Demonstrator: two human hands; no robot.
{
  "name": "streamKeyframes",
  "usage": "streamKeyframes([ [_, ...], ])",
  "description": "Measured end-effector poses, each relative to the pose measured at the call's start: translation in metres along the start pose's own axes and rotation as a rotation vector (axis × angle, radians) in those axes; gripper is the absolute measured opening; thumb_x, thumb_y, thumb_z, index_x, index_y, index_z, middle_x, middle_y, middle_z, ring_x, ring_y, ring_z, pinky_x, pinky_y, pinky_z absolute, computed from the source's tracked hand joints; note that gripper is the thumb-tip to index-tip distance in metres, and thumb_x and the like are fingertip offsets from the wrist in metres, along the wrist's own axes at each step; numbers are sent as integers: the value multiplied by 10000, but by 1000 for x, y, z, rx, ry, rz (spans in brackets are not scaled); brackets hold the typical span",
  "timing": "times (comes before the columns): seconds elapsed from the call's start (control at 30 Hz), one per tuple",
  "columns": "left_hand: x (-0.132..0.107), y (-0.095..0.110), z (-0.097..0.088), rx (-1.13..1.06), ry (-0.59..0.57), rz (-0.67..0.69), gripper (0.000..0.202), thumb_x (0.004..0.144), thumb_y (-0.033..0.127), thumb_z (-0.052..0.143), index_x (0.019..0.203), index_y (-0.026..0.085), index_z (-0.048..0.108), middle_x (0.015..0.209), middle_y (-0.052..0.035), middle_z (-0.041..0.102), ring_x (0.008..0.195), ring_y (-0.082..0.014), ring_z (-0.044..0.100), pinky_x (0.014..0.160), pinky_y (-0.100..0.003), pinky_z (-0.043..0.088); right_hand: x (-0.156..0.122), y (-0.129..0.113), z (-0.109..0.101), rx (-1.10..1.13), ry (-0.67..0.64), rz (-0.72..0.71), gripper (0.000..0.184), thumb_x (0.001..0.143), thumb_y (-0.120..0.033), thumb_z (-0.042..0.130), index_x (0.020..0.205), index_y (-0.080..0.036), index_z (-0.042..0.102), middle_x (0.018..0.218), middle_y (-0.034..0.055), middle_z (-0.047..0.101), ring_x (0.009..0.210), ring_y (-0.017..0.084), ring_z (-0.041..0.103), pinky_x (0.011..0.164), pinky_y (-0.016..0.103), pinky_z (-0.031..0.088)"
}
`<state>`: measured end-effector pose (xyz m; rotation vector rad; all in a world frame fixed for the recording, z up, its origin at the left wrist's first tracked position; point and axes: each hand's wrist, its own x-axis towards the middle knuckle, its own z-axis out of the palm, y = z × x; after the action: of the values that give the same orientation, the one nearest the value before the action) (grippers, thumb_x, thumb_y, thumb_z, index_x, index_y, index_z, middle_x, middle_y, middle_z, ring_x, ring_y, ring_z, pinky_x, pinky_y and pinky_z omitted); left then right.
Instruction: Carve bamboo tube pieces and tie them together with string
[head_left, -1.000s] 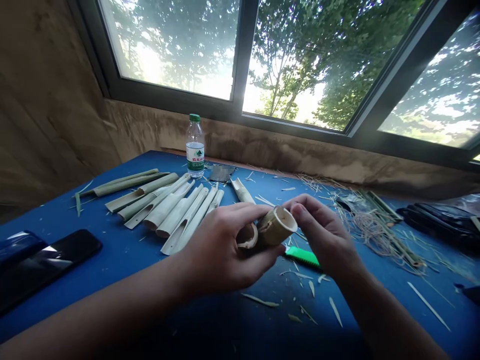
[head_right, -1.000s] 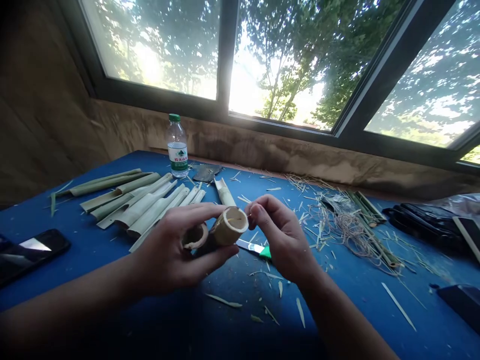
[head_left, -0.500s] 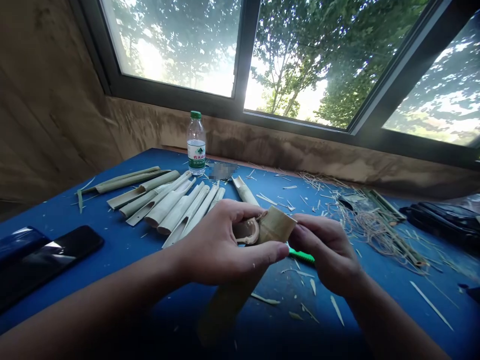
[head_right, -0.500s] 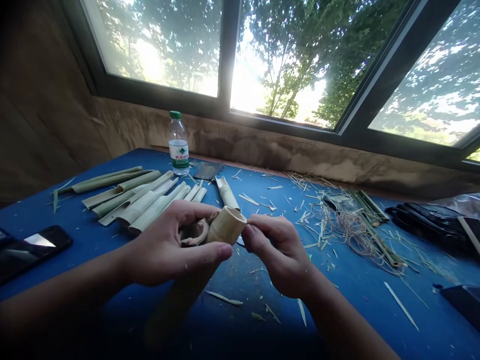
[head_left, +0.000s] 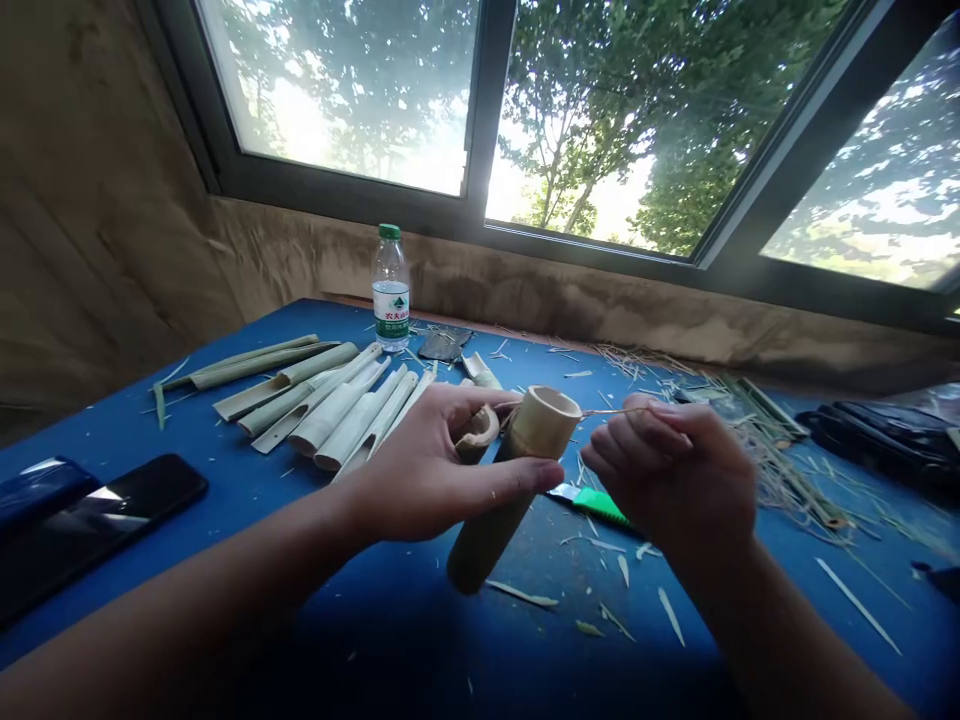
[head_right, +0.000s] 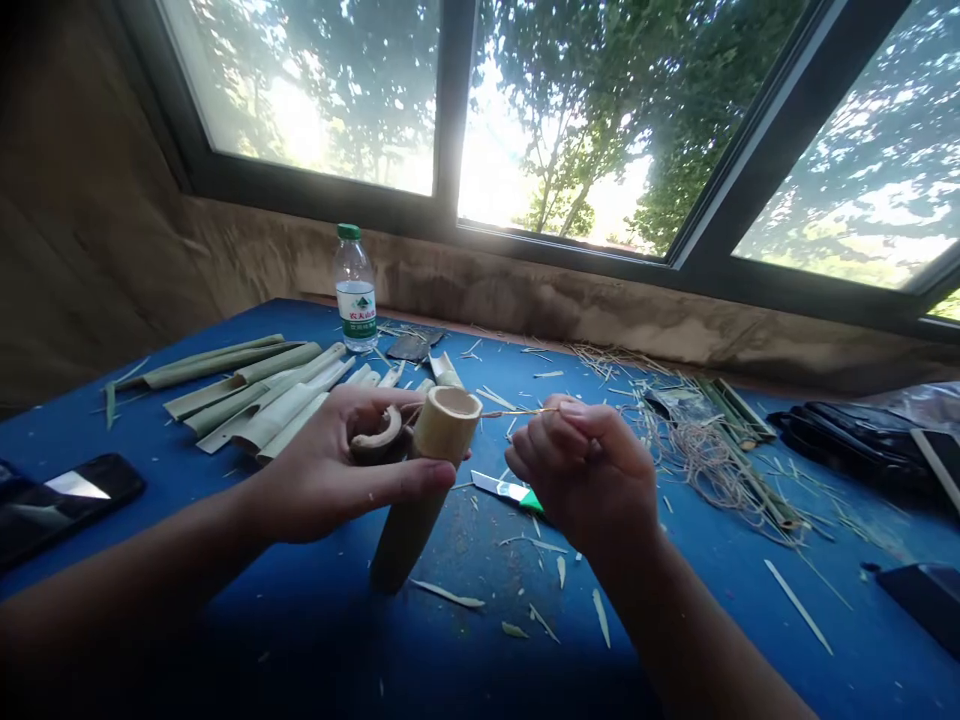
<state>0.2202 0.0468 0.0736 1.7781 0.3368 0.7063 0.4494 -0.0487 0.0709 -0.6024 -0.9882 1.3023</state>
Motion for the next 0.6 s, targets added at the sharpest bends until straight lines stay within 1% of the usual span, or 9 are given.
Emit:
streamKeyframes([
  [0.13, -1, -5, 2, -28, 5, 22, 214, 845, 250, 948, 1026, 213, 840, 846, 21, 724, 773, -143, 655, 674, -220, 515, 0, 1, 1, 33, 9, -11, 510, 920, -315, 646, 614, -225, 248, 509, -63, 180, 481, 111, 190, 485, 310, 238],
  [0.2, 0, -4, -1, -29, 15, 27, 214, 848, 258, 947, 1036, 218, 852, 863, 11, 747, 783, -157, 683, 677, -232, 539, -1, -3, -2, 56, 39, -17, 520, 904, -299, 658, 612, -229, 233, 508, -66, 171, 478, 107, 186, 473, 303, 237],
  [0.27, 1, -1, -6, -47, 65, 36, 201, 872, 292, 931, 1044, 212, 863, 928, -26, 799, 843, -200, 744, 711, -270, 598, -2, -12, -8, 100, 109, -75, 518, 851, -242, 683, 616, -233, 222, 510, -73, 171, 475, 101, 183, 459, 292, 251],
  [0.33, 3, 3, -13, -80, 150, 53, 203, 877, 314, 929, 1035, 204, 869, 988, -63, 837, 913, -245, 793, 756, -314, 650, -2, -24, -16, 157, 205, -180, 501, 790, -175, 699, 627, -235, 229, 509, -80, 186, 471, 94, 186, 456, 281, 285],
  [0.4, 5, 7, -18, -118, 227, 65, 208, 861, 317, 945, 1018, 206, 866, 992, -74, 852, 932, -262, 816, 778, -334, 674, -1, -34, -22, 188, 276, -250, 471, 778, -155, 703, 637, -233, 260, 512, -80, 214, 475, 93, 204, 470, 275, 330],
  [0.47, 7, 8, -19, -134, 251, 67, 220, 848, 310, 956, 1021, 212, 861, 976, -66, 854, 929, -262, 824, 794, -340, 684, 1, -36, -25, 168, 303, -251, 425, 797, -188, 705, 638, -230, 313, 531, -70, 243, 496, 101, 238, 492, 278, 369],
  [0.53, 7, 5, -18, -105, 241, 65, 244, 829, 305, 969, 1026, 213, 858, 965, -59, 848, 917, -258, 818, 793, -341, 683, 4, -30, -24, 96, 310, -236, 374, 829, -237, 701, 627, -221, 387, 574, -49, 284, 536, 114, 301, 520, 282, 403],
  [0.6, 6, 1, -14, -51, 217, 63, 264, 823, 316, 971, 1036, 213, 855, 955, -54, 837, 900, -254, 805, 764, -331, 670, 7, -19, -22, -7, 325, -231, 335, 894, -293, 693, 632, -210, 503, 656, -16, 386, 616, 135, 420, 573, 290, 453],
])
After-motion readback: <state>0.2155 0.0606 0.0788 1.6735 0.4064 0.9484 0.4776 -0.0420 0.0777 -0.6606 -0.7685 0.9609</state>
